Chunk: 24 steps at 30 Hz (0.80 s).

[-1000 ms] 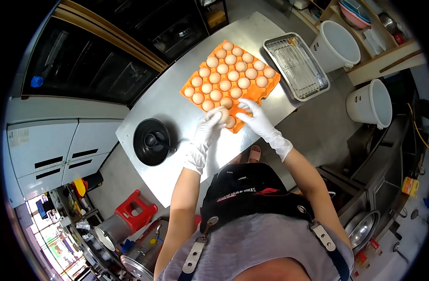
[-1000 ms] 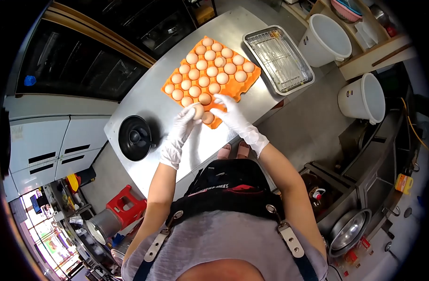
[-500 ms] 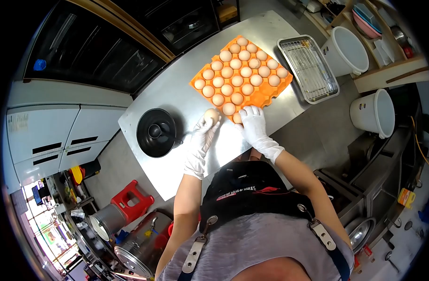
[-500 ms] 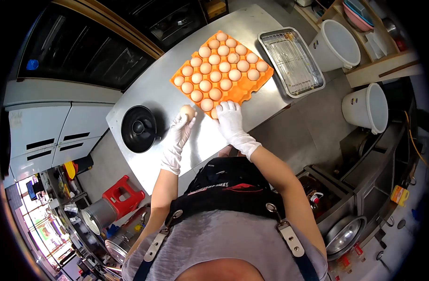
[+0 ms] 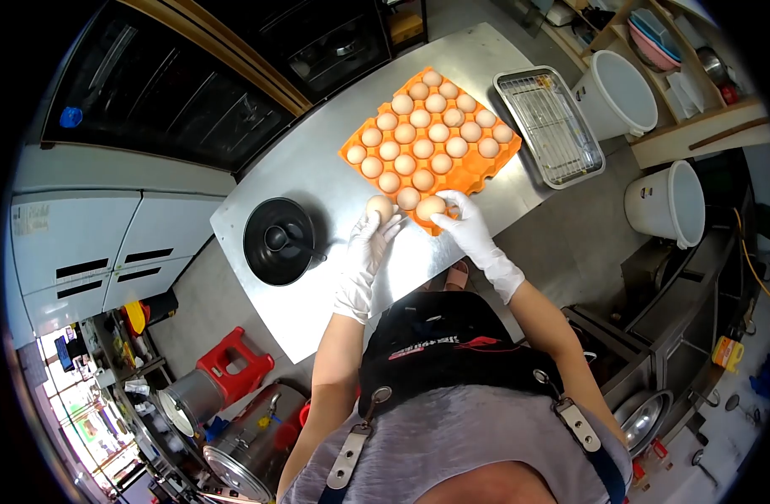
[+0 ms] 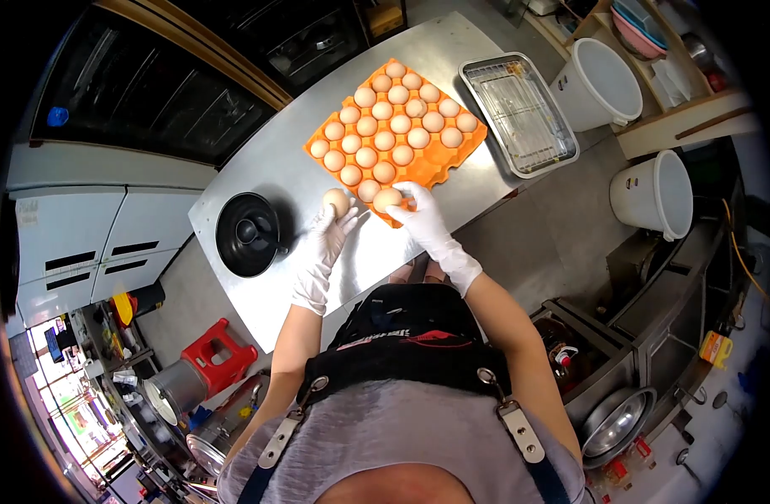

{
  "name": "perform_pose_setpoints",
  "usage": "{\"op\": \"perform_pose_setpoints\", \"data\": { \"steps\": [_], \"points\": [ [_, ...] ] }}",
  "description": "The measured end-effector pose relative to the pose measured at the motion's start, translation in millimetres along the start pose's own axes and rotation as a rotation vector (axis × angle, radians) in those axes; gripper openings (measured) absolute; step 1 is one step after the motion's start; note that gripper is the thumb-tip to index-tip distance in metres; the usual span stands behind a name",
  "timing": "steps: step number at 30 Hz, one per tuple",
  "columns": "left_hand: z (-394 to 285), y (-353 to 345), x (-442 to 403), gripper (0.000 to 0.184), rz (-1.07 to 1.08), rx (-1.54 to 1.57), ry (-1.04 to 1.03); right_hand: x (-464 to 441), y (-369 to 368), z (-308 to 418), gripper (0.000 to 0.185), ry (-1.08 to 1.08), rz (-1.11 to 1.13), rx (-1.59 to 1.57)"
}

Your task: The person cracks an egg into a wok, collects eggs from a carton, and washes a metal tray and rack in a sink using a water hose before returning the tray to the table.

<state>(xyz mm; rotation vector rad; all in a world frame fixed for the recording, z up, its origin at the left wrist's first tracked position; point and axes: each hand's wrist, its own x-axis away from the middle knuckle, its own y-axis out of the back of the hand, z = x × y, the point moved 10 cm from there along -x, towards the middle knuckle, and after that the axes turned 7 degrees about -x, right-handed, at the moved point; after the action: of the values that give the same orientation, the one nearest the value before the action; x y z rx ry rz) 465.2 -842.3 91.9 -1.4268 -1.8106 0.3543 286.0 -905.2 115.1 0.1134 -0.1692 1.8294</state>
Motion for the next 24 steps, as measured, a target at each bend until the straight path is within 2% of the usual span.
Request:
{"op": "perform_pose_setpoints", "data": {
  "steps": [1, 4, 7, 13, 16, 17, 18, 20, 24],
  "points": [
    [1, -2, -1, 0.041, 0.003, 0.008, -0.001, 0, 1, -13, 0.035, -0.131, 0.049, -0.155],
    [2, -10, -4, 0.046, 0.007, 0.024, -0.001, 0, 0, -15, 0.035, -0.255, 0.101, -0.42],
    [7, -20, -6, 0.054, 0.021, 0.037, 0.02, 2, -3, -14, 0.033, -0.291, 0.122, -0.504],
    [18, -43, -6, 0.067, 0.154, 0.0, 0.094, 8, -14, 9, 0.035, -0.183, 0.195, -0.268],
    [26, -45, -5, 0.071, 0.178, 0.051, 0.151, 5, -17, 9, 0.033, -0.093, 0.195, -0.036],
    [29, -44, -6, 0.072, 0.195, 0.071, 0.17, 6, -15, 23, 0.034, 0.067, 0.171, 0.148],
    [31, -46, -5, 0.072, 0.213, 0.091, 0.191, 6, -17, 29, 0.038, 0.117, 0.161, 0.214],
    [30, -47, -5, 0.072, 0.223, 0.084, 0.191, 7, -17, 37, 0.039, 0.156, 0.155, 0.281],
    [26, -54, -3, 0.072, 0.239, 0.154, 0.176, 6, -16, 45, 0.037, 0.162, 0.208, 0.218]
  ]
}}
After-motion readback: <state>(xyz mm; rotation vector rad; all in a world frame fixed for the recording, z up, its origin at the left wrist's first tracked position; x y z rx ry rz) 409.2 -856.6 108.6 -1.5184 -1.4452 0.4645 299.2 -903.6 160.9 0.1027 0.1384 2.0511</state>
